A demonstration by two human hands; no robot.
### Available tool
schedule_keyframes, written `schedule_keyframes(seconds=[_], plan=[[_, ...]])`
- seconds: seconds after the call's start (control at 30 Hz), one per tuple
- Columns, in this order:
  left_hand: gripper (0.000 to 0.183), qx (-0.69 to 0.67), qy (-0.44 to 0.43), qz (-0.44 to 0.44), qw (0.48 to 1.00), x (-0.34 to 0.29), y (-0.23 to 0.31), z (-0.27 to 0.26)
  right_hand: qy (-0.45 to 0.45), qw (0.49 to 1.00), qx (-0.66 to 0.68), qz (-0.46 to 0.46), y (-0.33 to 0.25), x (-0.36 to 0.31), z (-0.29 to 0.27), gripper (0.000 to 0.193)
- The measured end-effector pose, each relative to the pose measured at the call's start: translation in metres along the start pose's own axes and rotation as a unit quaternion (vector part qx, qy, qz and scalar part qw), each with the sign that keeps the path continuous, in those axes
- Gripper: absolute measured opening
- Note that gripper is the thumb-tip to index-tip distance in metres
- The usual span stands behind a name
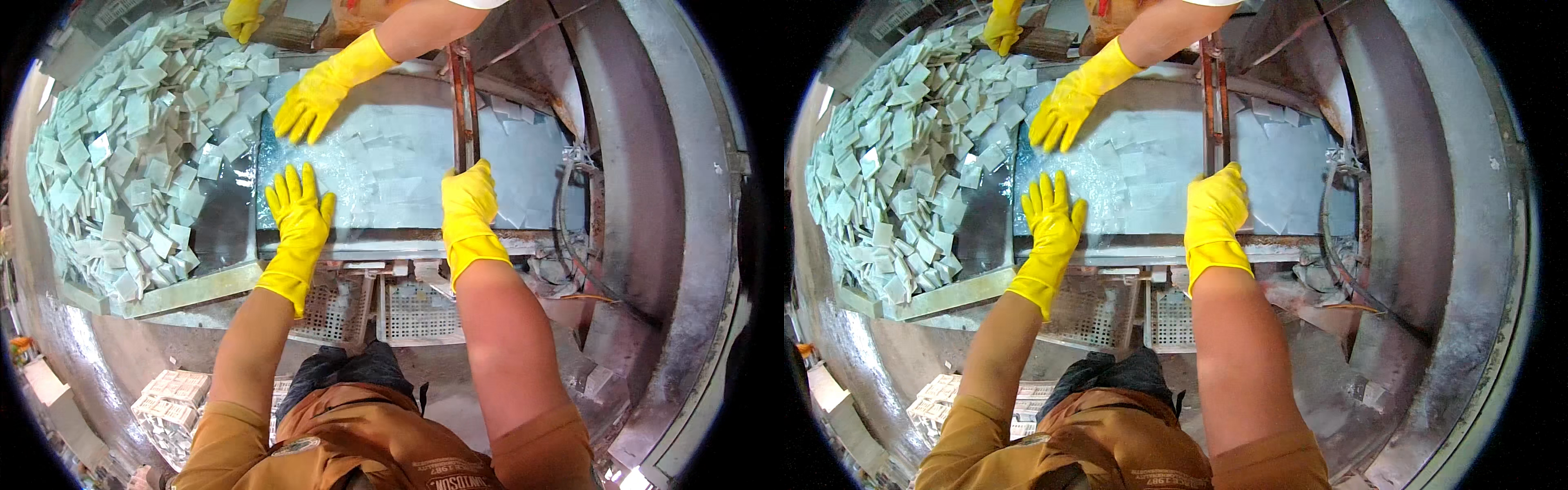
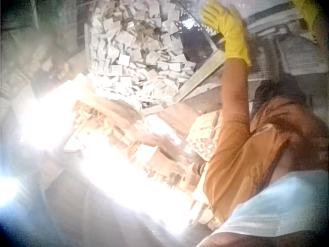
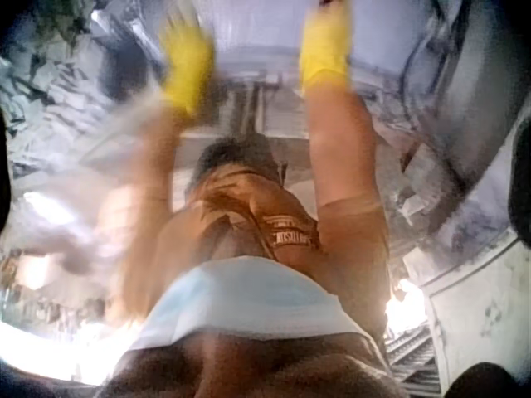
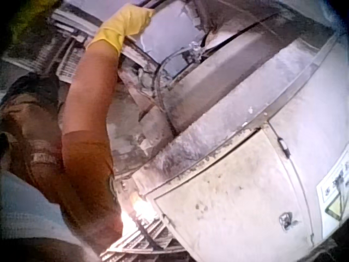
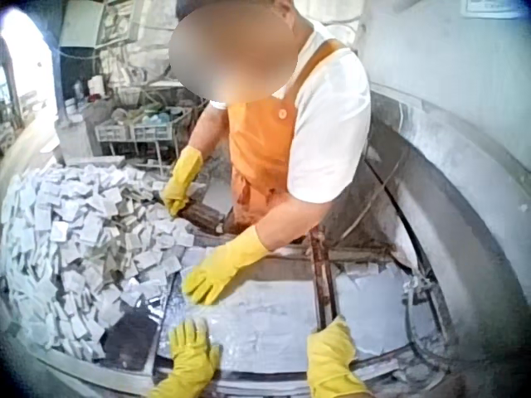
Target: The person operates a large industrial machine to process white blocks, likely tofu, by pushing a metal lever to move a tray through rollers. They then use a metal tool to scrape the processed blocks into a basket and later arrange the blocks on a tray with a coworker.
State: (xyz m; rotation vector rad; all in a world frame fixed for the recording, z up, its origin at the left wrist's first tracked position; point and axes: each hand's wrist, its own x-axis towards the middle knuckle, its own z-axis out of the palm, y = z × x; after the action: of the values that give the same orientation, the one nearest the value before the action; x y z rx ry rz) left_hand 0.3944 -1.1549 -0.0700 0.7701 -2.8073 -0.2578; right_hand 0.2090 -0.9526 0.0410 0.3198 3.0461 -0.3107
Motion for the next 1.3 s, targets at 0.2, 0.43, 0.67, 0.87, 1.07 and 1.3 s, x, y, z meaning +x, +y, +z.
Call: schedule_keyframes(seconds=[0.2,0.43,0.67,0.87,1.07,1.3], plan=[[0.044,-0.026,0.078,0.120,0.989,0.030,-0.045,-0.019,-0.026,1.000,-0.004,0.002,0.004,0.001,-0.007,0.052],[0.059,0.051,0.068,0.109,0.990,0.036,-0.099,0.006,-0.036,0.999,0.005,-0.007,0.000,0.003,0.002,0.055],[0.071,0.010,0.057,0.078,0.995,-0.001,-0.049,0.012,-0.036,0.999,0.010,-0.001,0.003,0.003,0.011,0.060],[0.068,0.064,-0.034,0.079,0.994,-0.011,0.002,-0.003,-0.017,1.000,0.022,-0.006,0.008,0.003,0.009,0.060],[0.044,0.013,0.068,0.127,0.989,0.012,-0.058,-0.017,-0.020,1.000,0.020,-0.005,-0.002,-0.001,0.003,0.050],[0.054,0.107,0.055,0.018,0.993,0.029,-0.072,-0.007,0.002,0.999,0.035,-0.015,0.012,0.002,-0.001,0.048]])
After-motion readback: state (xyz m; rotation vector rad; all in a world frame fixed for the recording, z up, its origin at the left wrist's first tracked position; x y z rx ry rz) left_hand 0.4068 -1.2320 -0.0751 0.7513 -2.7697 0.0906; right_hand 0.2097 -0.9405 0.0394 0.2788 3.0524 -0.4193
